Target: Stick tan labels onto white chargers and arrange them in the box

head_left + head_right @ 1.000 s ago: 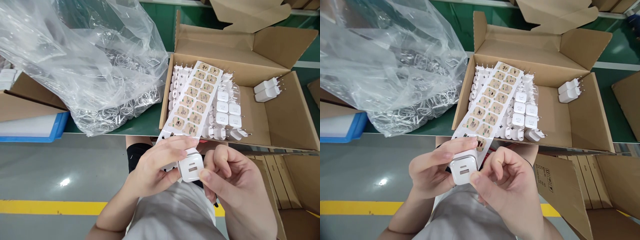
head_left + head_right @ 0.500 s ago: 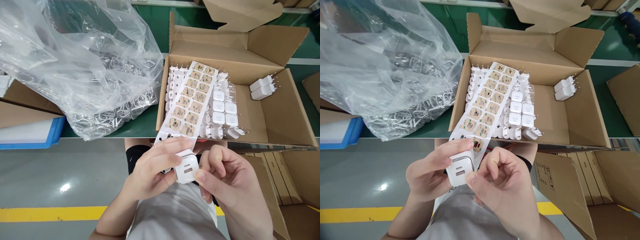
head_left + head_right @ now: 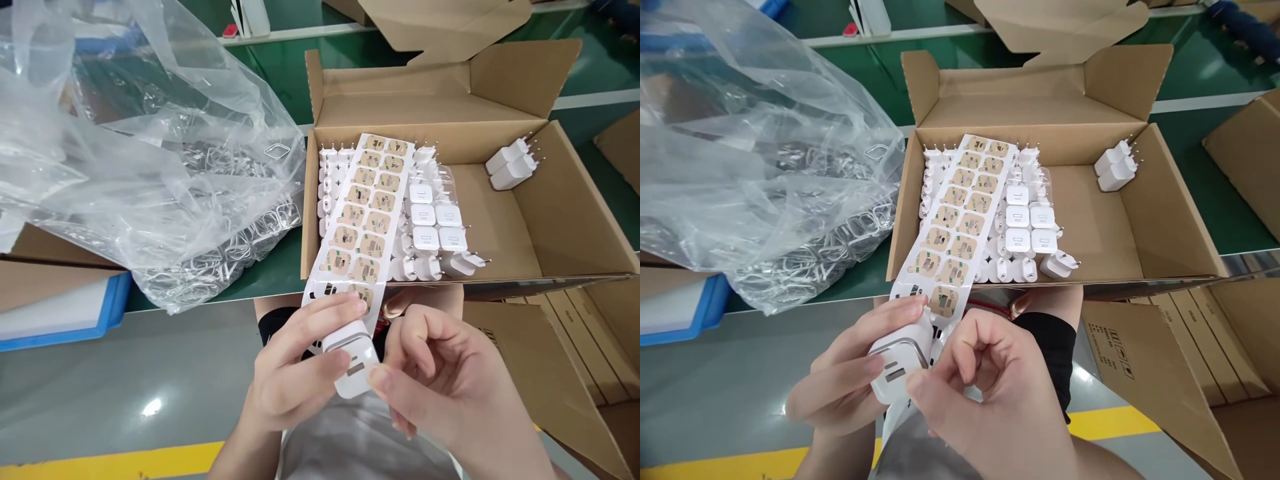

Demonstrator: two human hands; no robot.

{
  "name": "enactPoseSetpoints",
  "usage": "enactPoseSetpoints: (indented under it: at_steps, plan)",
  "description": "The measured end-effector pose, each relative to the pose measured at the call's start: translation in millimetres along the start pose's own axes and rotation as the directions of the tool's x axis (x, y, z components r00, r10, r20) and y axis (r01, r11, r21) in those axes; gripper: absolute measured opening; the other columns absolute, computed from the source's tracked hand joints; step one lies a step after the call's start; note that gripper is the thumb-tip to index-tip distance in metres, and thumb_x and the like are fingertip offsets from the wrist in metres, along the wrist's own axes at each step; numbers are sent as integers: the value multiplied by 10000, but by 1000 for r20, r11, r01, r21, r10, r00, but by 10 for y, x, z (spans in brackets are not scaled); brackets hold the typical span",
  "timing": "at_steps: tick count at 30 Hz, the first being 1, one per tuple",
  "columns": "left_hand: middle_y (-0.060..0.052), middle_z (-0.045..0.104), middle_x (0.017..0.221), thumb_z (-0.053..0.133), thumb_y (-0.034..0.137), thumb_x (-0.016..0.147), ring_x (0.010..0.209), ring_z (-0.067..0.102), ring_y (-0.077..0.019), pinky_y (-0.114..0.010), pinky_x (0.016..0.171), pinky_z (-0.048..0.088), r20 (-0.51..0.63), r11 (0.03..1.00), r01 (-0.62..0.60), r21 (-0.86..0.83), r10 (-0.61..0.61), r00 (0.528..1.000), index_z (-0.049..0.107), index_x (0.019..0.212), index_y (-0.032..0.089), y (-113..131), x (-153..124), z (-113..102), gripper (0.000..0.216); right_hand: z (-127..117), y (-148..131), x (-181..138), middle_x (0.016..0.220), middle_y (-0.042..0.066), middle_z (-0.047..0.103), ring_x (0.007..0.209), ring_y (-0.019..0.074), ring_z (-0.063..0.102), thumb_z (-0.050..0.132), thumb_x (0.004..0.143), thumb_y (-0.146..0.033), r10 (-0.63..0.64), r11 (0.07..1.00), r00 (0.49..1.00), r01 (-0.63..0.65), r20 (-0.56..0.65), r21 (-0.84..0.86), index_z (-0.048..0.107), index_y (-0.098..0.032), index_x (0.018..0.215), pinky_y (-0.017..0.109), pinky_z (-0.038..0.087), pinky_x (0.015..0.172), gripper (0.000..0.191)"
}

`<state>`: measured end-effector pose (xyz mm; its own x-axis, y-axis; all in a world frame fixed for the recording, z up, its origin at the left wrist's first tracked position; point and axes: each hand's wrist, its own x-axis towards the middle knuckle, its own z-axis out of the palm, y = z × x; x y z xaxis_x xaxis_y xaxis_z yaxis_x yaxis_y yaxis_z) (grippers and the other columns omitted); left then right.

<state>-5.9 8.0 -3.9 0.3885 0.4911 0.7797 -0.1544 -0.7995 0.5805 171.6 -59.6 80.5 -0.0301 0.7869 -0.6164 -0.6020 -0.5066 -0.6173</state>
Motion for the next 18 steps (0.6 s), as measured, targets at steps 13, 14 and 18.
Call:
enactPoseSetpoints:
  at_steps: [13, 14, 18]
  plan:
    - [-207, 670, 1597, 786, 102, 1005, 1441, 702, -292, -438, 1200, 624, -2, 1000, 22, -22, -23, 1000, 657, 1458, 119, 21, 6, 13, 471, -30, -31, -29, 612, -55, 609, 483, 77, 545, 1054, 656, -314, -46, 994, 999, 47, 6, -100, 395, -236, 647, 205, 519, 481, 664]
    - [-208, 670, 1597, 790, 113, 1007, 1445, 700, -287, -429, 1204, 620, -6, 999, 34, -42, -34, 999, 648, 1482, 125, 24, -6, 21, 496, -32, -32, -31, 610, -57, 608, 484, 77, 547, 1054, 650, -299, -40, 994, 999, 41, 5, -97, 396, -236, 646, 204, 524, 484, 660]
    - [-151, 680, 1603, 784, 159, 1025, 1451, 695, -236, -367, 1212, 604, -30, 988, 111, -103, -115, 993, 613, 1553, 192, 42, -56, 62, 555, -36, -33, -33, 597, -67, 600, 481, 67, 553, 1041, 620, -225, -12, 996, 1000, 10, -19, -88, 398, -226, 635, 185, 528, 498, 643]
